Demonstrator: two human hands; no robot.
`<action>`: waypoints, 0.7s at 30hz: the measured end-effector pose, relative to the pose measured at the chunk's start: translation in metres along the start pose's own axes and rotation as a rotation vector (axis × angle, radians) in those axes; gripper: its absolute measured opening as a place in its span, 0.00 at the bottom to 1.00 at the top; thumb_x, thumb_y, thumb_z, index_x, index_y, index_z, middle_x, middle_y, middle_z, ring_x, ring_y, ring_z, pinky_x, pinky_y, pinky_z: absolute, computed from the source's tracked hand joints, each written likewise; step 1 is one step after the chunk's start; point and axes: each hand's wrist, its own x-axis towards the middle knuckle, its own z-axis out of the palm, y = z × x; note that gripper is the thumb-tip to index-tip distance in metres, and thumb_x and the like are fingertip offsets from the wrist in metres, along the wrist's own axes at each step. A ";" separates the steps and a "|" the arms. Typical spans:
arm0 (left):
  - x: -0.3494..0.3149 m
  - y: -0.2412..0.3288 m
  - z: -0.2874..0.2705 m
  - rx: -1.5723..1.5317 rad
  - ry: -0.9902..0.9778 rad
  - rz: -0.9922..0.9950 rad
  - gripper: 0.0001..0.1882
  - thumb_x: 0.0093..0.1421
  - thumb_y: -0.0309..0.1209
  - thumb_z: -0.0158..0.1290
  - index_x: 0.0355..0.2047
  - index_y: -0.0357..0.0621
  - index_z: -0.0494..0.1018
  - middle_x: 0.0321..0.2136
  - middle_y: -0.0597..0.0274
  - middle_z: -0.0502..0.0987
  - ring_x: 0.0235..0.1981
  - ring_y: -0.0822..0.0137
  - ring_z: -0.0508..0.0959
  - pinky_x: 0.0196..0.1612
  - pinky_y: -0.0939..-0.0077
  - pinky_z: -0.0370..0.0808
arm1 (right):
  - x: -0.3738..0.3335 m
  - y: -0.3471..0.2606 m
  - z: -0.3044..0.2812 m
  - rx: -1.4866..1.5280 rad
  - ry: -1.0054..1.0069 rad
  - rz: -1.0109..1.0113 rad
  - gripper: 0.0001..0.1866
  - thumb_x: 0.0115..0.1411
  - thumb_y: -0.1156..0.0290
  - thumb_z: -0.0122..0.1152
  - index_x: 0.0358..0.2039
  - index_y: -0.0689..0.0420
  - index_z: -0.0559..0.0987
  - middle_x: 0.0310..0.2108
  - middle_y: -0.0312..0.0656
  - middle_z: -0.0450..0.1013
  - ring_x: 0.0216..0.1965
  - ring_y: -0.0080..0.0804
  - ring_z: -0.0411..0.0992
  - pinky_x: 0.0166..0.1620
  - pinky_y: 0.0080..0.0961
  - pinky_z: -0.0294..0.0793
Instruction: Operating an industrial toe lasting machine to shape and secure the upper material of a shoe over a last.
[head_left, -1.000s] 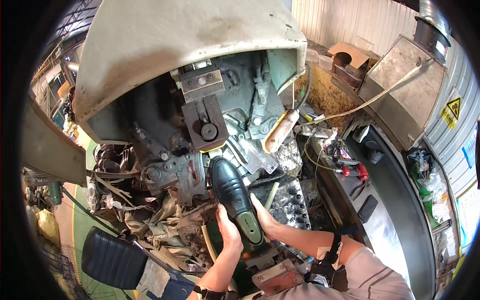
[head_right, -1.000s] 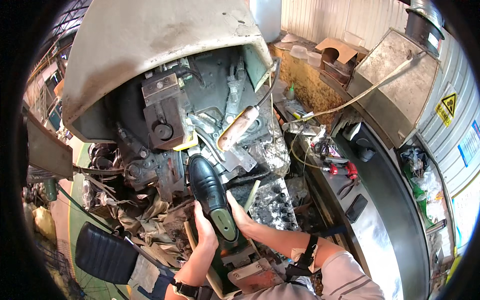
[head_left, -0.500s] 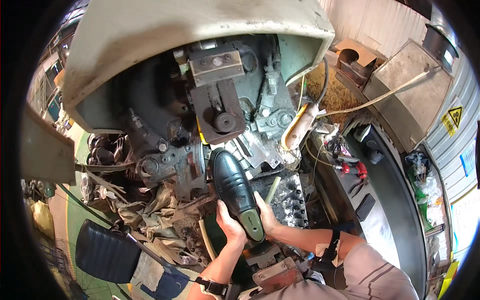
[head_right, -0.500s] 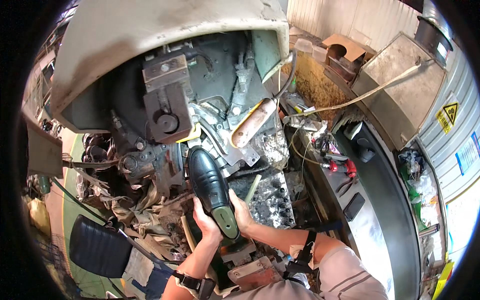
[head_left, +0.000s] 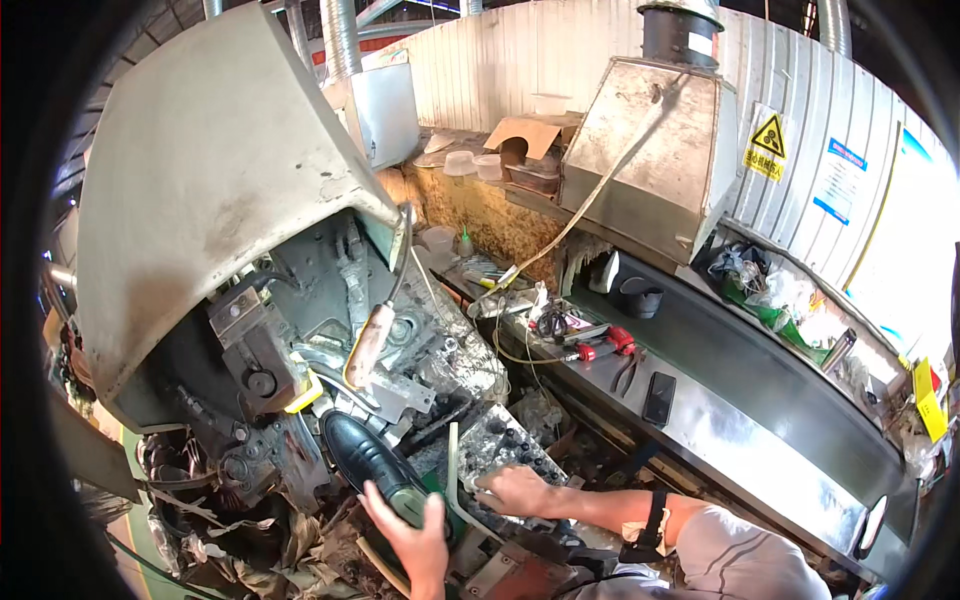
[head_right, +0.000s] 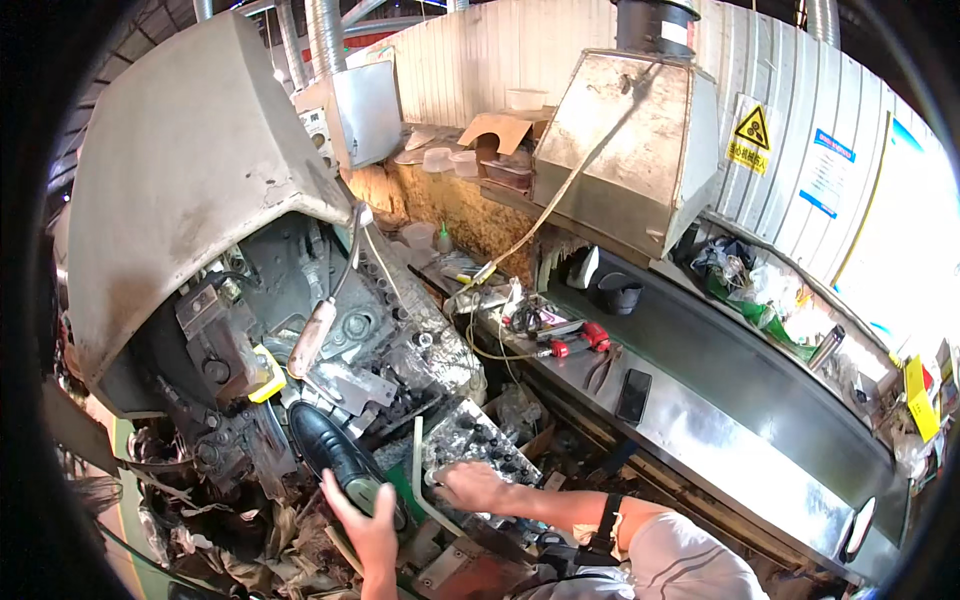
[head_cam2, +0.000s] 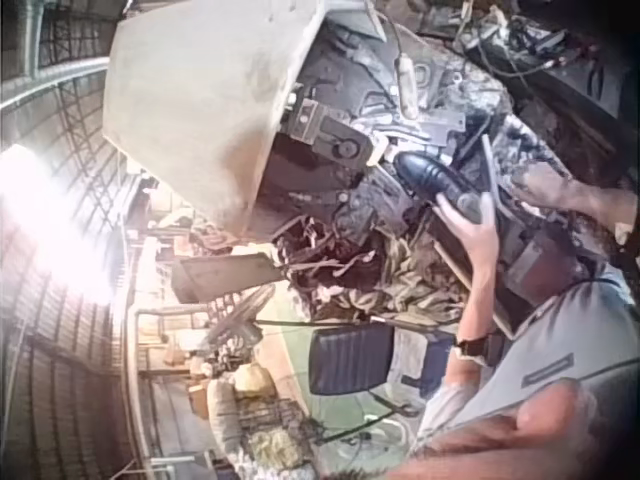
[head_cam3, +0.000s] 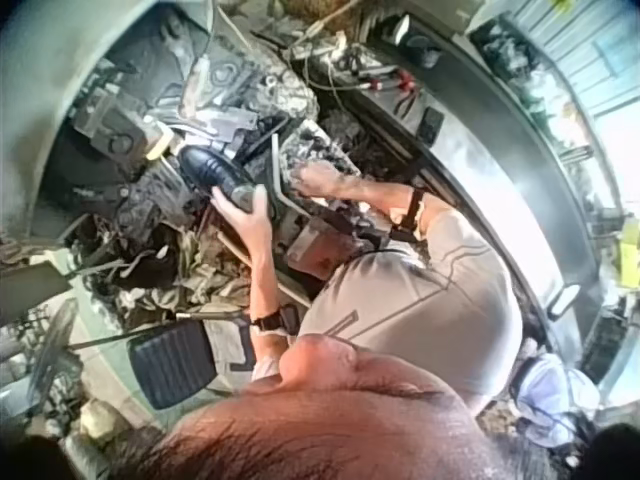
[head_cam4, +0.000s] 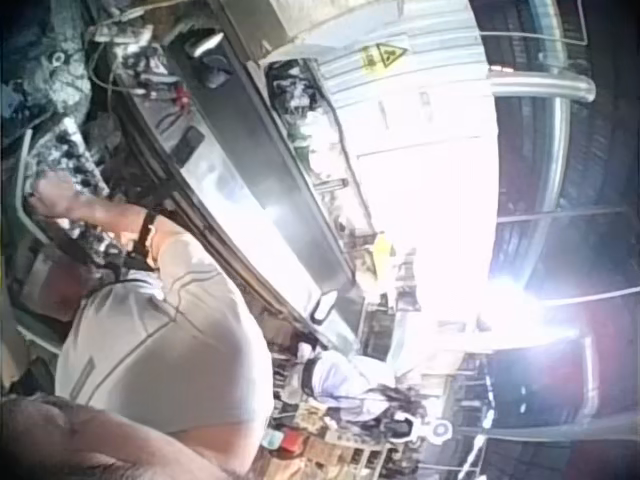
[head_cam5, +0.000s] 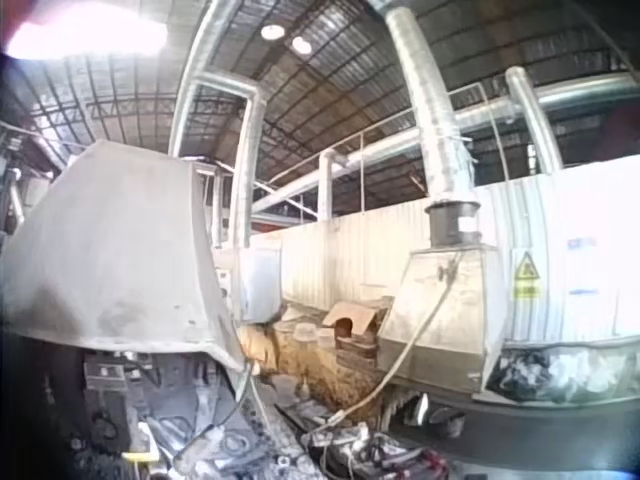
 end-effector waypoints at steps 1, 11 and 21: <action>-0.003 0.006 0.008 0.108 0.033 0.029 0.51 0.55 0.26 0.61 0.72 0.34 0.42 0.70 0.30 0.43 0.73 0.38 0.44 0.73 0.48 0.41 | -0.004 0.005 0.005 -0.058 -0.054 0.035 0.21 0.67 0.54 0.55 0.53 0.53 0.78 0.33 0.55 0.79 0.33 0.58 0.77 0.37 0.49 0.77; -0.006 -0.013 0.020 0.280 0.057 0.157 0.57 0.48 0.17 0.61 0.72 0.36 0.36 0.71 0.34 0.46 0.72 0.40 0.48 0.73 0.54 0.45 | -0.105 0.047 -0.039 0.350 0.730 -0.194 0.10 0.65 0.68 0.62 0.39 0.62 0.81 0.27 0.51 0.78 0.27 0.52 0.77 0.30 0.41 0.76; -0.083 0.079 0.127 0.584 -0.015 0.395 0.38 0.62 0.37 0.57 0.67 0.32 0.58 0.66 0.29 0.58 0.67 0.33 0.57 0.69 0.47 0.55 | -0.368 0.227 -0.012 1.285 0.838 0.679 0.20 0.75 0.62 0.46 0.55 0.64 0.78 0.45 0.48 0.80 0.39 0.35 0.80 0.45 0.30 0.81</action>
